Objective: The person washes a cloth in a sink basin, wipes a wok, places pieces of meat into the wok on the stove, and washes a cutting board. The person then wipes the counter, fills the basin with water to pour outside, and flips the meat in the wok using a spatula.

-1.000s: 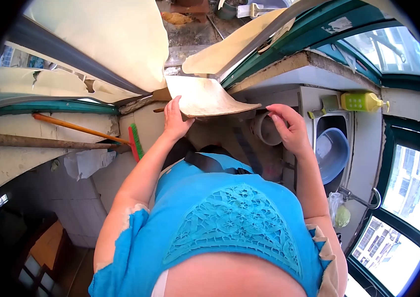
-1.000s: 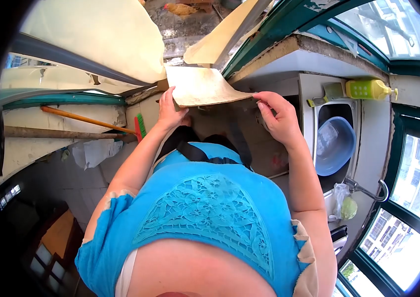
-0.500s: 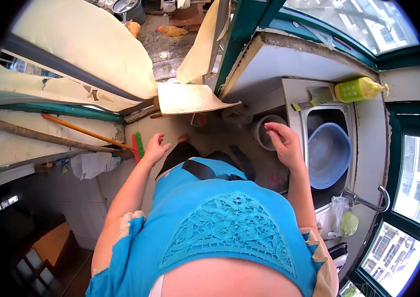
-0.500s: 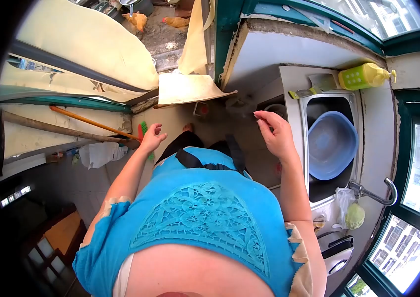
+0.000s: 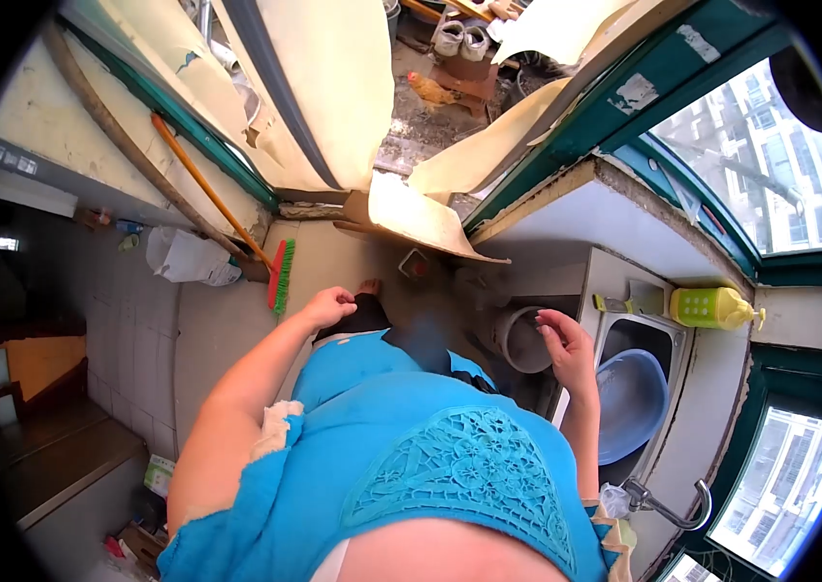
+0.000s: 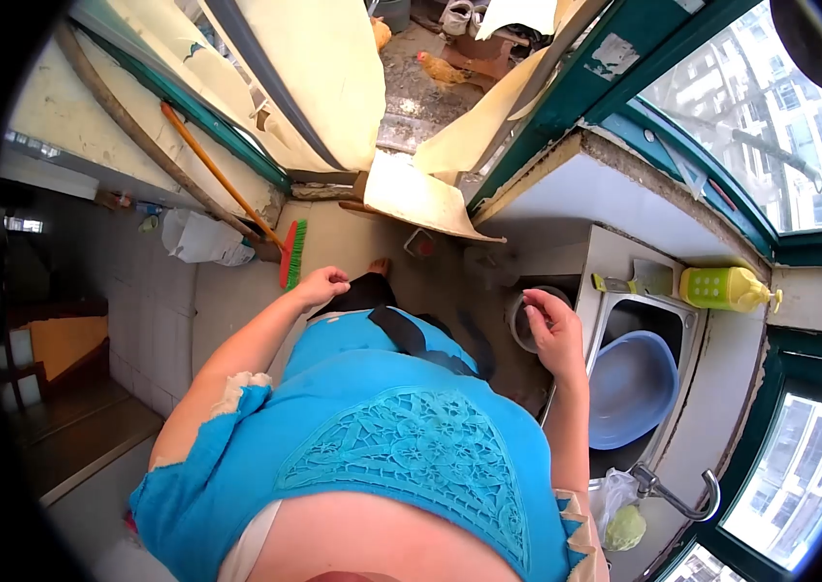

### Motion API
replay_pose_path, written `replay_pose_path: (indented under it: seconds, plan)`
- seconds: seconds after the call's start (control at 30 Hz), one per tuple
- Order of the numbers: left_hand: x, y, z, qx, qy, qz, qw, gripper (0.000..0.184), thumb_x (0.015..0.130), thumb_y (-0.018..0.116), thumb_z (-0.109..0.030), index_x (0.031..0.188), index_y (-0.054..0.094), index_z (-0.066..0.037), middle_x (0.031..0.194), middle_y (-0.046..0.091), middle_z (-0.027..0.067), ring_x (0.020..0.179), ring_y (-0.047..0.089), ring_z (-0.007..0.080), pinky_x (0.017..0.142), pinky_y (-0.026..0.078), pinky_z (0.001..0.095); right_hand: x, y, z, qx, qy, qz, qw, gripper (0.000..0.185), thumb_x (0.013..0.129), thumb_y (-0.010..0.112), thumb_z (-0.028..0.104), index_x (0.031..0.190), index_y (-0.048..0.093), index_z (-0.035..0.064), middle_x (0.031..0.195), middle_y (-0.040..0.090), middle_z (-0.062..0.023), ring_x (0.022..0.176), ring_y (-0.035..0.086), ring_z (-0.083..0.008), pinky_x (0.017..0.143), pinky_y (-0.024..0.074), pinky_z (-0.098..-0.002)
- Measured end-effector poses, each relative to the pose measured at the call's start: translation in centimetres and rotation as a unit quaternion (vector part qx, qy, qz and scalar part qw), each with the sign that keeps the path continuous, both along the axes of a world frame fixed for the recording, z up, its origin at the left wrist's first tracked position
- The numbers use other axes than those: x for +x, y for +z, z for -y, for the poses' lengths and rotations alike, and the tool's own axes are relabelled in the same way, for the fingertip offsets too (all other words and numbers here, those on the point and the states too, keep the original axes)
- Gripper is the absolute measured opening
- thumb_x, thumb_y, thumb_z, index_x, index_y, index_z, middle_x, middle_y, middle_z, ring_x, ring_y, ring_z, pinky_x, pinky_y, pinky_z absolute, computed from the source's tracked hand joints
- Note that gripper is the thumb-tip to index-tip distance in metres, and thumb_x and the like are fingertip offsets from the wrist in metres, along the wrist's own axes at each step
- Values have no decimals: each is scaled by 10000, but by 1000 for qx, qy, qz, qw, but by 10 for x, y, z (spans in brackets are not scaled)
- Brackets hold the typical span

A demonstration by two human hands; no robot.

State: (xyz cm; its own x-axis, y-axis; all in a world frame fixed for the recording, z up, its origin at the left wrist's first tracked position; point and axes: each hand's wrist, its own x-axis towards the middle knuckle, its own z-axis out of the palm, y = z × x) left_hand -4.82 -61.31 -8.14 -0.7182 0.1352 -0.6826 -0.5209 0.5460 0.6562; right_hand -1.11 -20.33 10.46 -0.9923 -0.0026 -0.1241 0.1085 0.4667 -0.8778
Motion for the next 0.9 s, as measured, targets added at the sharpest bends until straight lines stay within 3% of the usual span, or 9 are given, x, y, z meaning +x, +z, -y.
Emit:
replay_pose_path:
  seconds: [0.1,0.17,0.27,0.33,0.37,0.5,0.57,0.7,0.9]
  plan:
    - [12,-23,15,-2,7,36,999,317,778,676,-201,1038,612,-31,969,636,104,896,598,197,801,483,310,-3,10,13,21,19,50,998,222,844,571,63,1058,608,17,932,628,-78,811,596,-140,700,470,-250]
    - [12,-6,19,-33,-1,96,995,399,804,664,-268,1111,585,-26,1038,621,123,950,587,212,826,473,316,-2,11,20,47,39,82,995,238,843,574,82,1072,600,23,955,628,-105,839,611,-185,723,481,-272]
    - [7,5,29,-5,20,185,982,598,861,578,-406,1294,424,-23,1248,499,170,1115,502,257,884,443,365,0,-1,29,42,67,157,984,266,838,587,123,1087,590,32,994,621,-134,870,613,-243,764,487,-305]
    - [5,-15,47,31,24,213,976,694,867,531,-485,1366,325,-48,1330,427,167,1191,440,268,939,402,401,-2,-7,40,54,86,194,976,280,836,582,152,1092,589,39,1010,617,-147,900,605,-275,786,483,-326]
    - [-2,-11,52,35,35,241,969,725,864,523,-504,1385,290,-56,1357,396,163,1215,417,268,954,392,399,-5,-12,46,60,97,209,971,280,843,575,111,1116,589,47,1036,620,-122,866,615,-212,774,488,-301]
    - [-38,19,64,49,62,331,940,818,849,522,-547,1424,195,-67,1422,304,149,1270,359,265,1000,359,398,-27,-23,85,-34,69,266,961,285,859,519,139,1126,571,56,1059,606,-148,955,588,-300,826,470,-335]
    - [-52,12,77,53,64,350,933,834,848,526,-544,1427,174,-58,1424,301,147,1275,354,263,1002,358,398,-30,-51,98,-39,87,256,962,309,855,471,90,1150,554,55,1098,589,-153,1015,560,-309,868,448,-345]
    - [-89,25,87,61,49,403,912,852,851,543,-516,1429,136,-41,1419,304,147,1245,400,258,952,420,395,-67,-39,113,14,166,237,957,347,802,435,13,1124,561,40,1105,580,-162,1020,548,-324,870,447,-368]
    - [-124,27,101,22,-17,382,924,709,884,528,-447,1407,239,-65,1366,383,146,1171,480,257,886,478,396,-158,-11,133,70,91,18,993,313,810,478,24,1110,565,47,1061,592,-158,965,566,-338,830,465,-369]
